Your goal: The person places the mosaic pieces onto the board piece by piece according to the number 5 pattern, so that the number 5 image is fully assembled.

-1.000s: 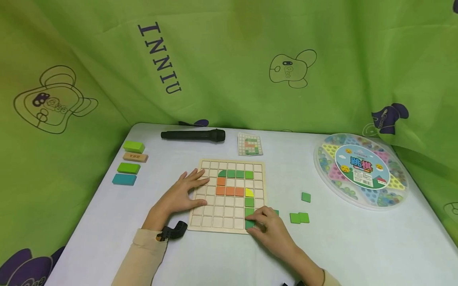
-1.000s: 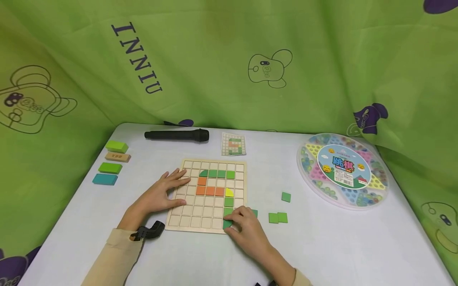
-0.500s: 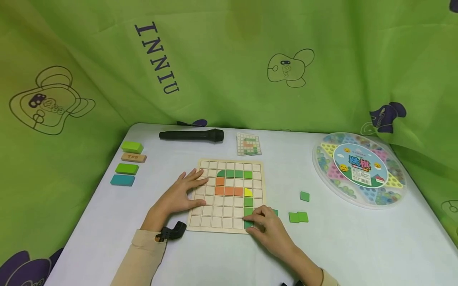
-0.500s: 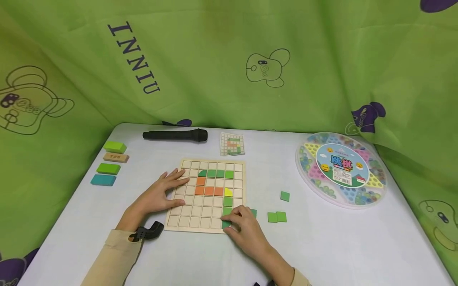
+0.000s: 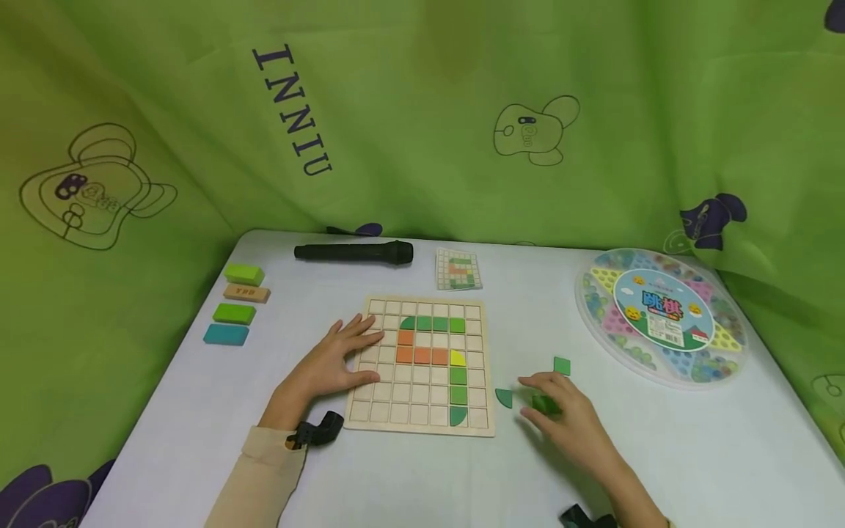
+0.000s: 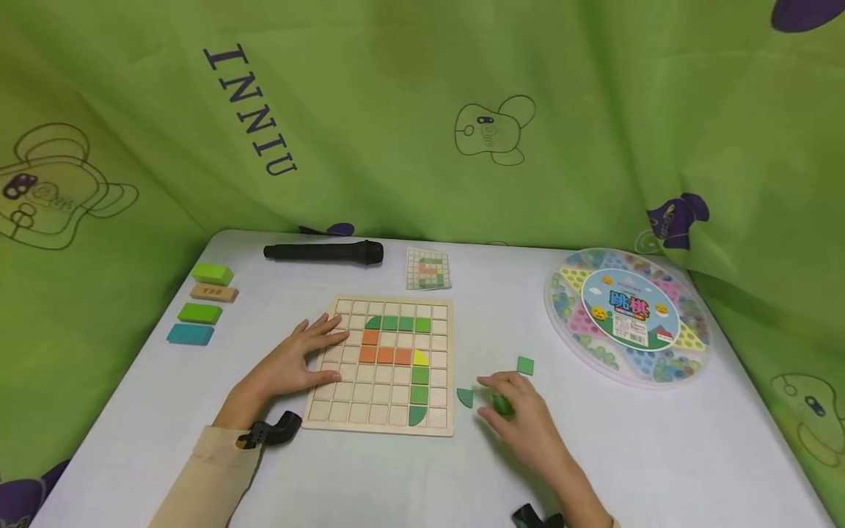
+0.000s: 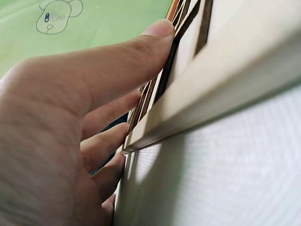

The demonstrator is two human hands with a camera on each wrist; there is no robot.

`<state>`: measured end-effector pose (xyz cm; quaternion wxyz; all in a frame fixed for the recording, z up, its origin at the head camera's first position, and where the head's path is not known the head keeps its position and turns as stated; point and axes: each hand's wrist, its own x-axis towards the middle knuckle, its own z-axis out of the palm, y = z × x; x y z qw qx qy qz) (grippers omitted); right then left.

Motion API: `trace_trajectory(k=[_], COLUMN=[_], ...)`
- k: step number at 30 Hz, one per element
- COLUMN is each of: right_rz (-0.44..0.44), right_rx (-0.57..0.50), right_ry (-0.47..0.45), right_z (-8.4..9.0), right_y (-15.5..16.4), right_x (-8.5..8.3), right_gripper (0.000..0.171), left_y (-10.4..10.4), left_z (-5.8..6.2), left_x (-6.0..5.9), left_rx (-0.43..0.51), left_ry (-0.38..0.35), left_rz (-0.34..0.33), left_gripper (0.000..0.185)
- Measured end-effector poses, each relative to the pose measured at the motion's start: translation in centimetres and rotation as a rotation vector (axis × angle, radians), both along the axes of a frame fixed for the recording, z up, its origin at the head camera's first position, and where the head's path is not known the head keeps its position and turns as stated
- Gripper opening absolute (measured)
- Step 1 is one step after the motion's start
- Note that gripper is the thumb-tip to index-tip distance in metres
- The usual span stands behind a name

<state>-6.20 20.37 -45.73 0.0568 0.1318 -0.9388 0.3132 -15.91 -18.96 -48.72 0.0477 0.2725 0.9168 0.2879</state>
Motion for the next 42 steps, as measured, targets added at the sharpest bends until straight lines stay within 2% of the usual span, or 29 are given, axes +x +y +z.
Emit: trace_trajectory(k=[4, 7, 12, 19, 22, 29, 34, 42], right_rz=[-0.090, -0.087, -0.029, -0.061, -0.027, 0.155, 0.191, 0.217], right_rx=[0.052, 0.062, 0.064, 0.085, 0.050, -0.090, -0.158, -0.128], right_ry=[-0.071, -0.101, -0.047, 0.014, 0.042, 0.104, 0.045, -0.062], right_z=[0.0, -0.4, -1.2, -0.6, -0.1, -0.3, -0.3, -0.8], right_y=[3.5, 5.0, 5.4, 4.7, 3.6, -1.4, -5.4, -9.9], right_x=[0.4, 0.5, 0.5, 0.7, 0.6, 0.1, -0.2, -0.3], right_gripper=[0.047, 0.045, 0.036, 0.033, 0.035, 0.036, 0.032, 0.027], left_y=[0.0, -0.1, -0.1, 0.0, 0.0, -0.2, -0.1, 0.0], left_z=[0.1, 0.1, 0.2, 0.0, -0.1, -0.2, -0.3, -0.2], left_x=[-0.1, 0.0, 0.1, 0.2, 0.2, 0.2, 0.1, 0.0], left_rx=[-0.005, -0.006, -0.003, -0.005, -0.008, 0.003, -0.001, -0.002], left_ry=[0.004, 0.004, 0.003, -0.012, -0.015, -0.009, 0.003, 0.003], left_rz=[-0.001, 0.000, 0.007, 0.018, 0.022, 0.018, 0.017, 0.014], left_gripper=[0.075, 0.075, 0.075, 0.076, 0.076, 0.076, 0.076, 0.075])
